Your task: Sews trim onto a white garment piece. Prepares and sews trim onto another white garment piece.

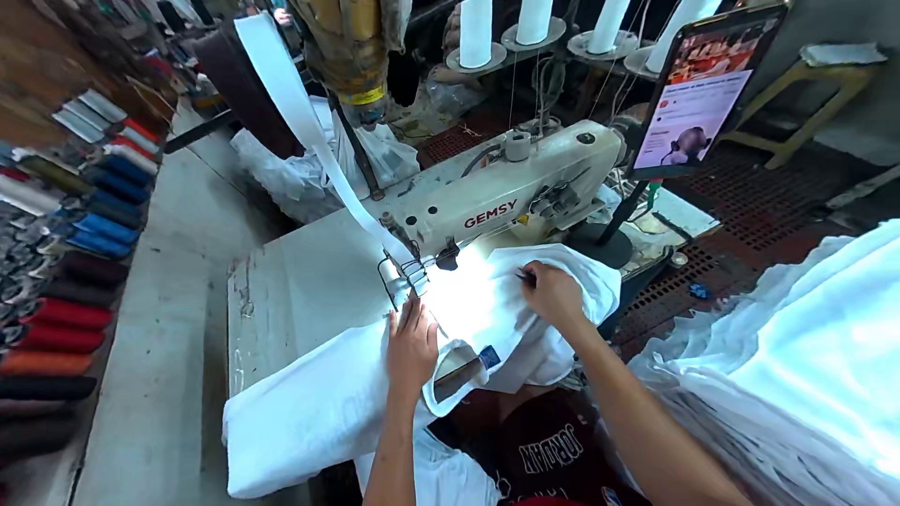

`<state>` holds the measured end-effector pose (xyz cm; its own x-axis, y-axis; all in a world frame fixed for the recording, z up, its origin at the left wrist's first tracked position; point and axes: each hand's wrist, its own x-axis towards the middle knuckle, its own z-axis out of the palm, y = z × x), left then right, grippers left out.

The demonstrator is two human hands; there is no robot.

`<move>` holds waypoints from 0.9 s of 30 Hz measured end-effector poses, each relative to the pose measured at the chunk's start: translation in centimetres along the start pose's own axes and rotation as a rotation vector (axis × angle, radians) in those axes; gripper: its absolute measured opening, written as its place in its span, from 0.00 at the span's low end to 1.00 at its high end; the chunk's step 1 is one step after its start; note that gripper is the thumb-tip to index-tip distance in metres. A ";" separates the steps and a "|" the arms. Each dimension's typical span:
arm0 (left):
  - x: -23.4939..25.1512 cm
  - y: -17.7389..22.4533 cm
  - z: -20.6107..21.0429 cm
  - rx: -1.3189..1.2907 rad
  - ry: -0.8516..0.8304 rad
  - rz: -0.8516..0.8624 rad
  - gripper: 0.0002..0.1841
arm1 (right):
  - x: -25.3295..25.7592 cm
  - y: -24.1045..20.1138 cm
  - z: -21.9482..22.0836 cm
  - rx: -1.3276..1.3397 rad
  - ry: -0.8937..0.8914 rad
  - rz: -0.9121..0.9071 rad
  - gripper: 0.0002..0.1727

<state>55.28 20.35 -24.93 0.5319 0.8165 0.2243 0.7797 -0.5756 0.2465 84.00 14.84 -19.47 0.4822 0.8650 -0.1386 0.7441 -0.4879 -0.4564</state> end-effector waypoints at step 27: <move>5.5 -5.2 -1.1 -0.117 -0.040 0.044 0.25 | -3.8 -12.9 7.3 -0.195 -0.292 -0.457 0.29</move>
<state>53.79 27.78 -23.96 0.5793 0.7902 0.1999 0.7127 -0.6101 0.3462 69.19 18.67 -19.46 -0.0355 0.9761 -0.2146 0.9317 -0.0453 -0.3603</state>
